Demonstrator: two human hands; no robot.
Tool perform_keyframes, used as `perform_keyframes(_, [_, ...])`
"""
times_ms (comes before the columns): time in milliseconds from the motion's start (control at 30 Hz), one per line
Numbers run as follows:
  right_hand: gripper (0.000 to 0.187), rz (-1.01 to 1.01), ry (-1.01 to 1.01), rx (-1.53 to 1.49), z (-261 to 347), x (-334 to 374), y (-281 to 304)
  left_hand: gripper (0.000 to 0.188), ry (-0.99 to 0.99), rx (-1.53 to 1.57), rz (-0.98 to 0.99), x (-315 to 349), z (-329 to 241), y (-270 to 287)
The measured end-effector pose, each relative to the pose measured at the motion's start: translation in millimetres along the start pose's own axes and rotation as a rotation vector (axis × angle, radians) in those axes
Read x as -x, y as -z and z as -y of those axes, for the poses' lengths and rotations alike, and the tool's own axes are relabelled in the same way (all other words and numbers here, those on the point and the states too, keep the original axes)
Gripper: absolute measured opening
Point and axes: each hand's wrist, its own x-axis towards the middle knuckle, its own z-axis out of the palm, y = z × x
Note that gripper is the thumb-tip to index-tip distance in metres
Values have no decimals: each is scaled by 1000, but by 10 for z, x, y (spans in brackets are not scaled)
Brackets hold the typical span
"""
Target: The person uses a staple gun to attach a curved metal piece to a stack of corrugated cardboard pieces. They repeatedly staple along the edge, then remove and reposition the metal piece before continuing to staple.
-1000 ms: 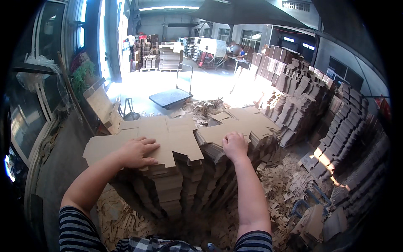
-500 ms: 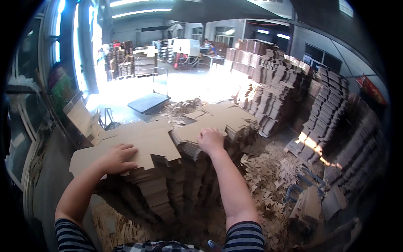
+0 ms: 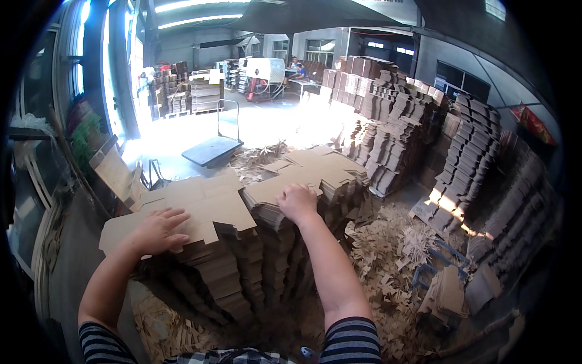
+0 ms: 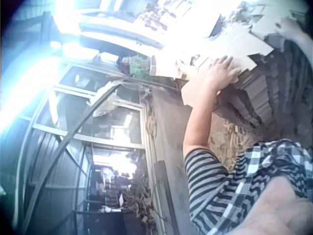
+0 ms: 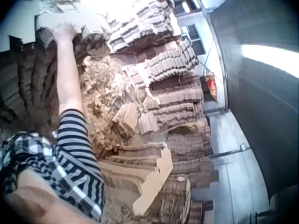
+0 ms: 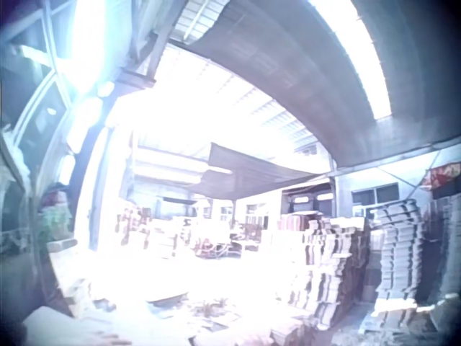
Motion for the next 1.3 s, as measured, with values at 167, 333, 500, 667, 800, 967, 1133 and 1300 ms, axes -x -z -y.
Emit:
perform_keyframes(167, [28, -13, 4, -22, -1, -45, -11, 60, -3, 28, -75, 83, 120, -42])
perform_keyframes(333, [27, -64, 34, -80, -59, -72, -10, 59, 30, 85, -131, 255, 112, 147])
perform_keyframes(500, [27, -67, 89, -99, -24, -94, -10, 54, 76, 123, -217, 541, 93, 411])
perform_keyframes(667, [26, 7, 78, -100, 57, -71, 41, 49, 129, 254, -413, 914, 183, 506])
perform_keyframes(800, [28, -34, 80, -132, 64, -34, 148, 43, 194, 390, -601, 1265, 208, 516])
perform_keyframes(967, [24, -269, 385, -382, 722, 134, 370, 30, 362, 484, -927, 1976, 408, 353])
perform_keyframes(1133, [24, -267, 825, -690, 1958, 768, 437, 14, 498, 595, -1233, 2881, 542, 7])
perform_keyframes(1300, [27, -60, 1087, -801, 2543, 1473, 474, 7, 569, 467, -1283, 3219, 450, -159])
